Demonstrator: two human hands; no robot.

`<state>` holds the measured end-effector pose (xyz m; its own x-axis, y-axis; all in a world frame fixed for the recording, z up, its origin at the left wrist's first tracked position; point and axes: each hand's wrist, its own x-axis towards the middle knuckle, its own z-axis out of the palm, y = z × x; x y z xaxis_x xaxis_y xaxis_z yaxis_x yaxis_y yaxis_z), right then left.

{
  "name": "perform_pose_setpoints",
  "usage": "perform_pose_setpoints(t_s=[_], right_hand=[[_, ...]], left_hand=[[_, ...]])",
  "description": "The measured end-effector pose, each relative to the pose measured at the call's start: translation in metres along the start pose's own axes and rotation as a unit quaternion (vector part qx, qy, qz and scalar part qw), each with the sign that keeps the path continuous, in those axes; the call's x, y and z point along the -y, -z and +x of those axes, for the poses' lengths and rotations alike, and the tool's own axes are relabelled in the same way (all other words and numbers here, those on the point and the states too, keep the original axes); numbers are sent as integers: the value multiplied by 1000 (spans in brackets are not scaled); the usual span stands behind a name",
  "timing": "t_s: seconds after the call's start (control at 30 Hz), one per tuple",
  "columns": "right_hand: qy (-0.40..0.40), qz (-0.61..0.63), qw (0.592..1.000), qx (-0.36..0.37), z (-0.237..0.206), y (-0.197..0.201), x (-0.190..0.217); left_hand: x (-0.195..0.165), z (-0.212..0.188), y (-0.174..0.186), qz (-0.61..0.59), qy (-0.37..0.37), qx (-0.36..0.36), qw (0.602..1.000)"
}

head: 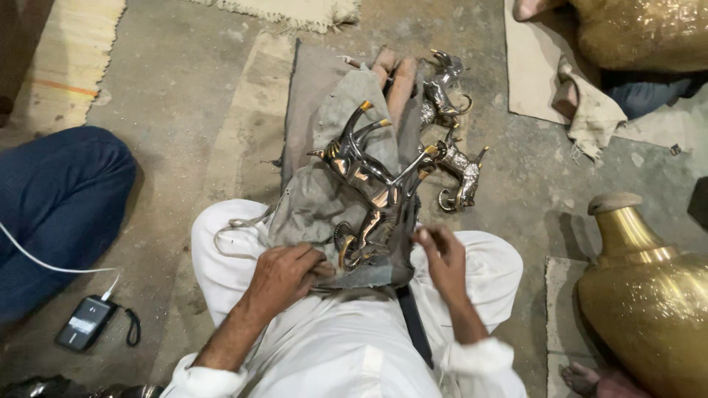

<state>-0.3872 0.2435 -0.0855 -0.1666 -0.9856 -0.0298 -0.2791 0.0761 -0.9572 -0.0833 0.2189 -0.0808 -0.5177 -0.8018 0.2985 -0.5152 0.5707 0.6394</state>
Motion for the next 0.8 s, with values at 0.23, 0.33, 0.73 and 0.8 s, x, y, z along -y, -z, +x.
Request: perform_pose_setpoints(t_s=[0.23, 0.33, 0.73, 0.8], right_hand=[[-267, 131, 950, 90, 90, -21, -19], [-351, 125, 925, 79, 92, -38, -20], [-347, 147, 926, 33, 116, -45, -19], [-348, 145, 926, 31, 123, -50, -18]], left_hand=[[-6, 17, -13, 42, 19, -86, 995], [-3, 13, -14, 48, 21, -92, 994], [21, -6, -32, 45, 5, -115, 992], [23, -9, -33, 51, 1, -129, 990]])
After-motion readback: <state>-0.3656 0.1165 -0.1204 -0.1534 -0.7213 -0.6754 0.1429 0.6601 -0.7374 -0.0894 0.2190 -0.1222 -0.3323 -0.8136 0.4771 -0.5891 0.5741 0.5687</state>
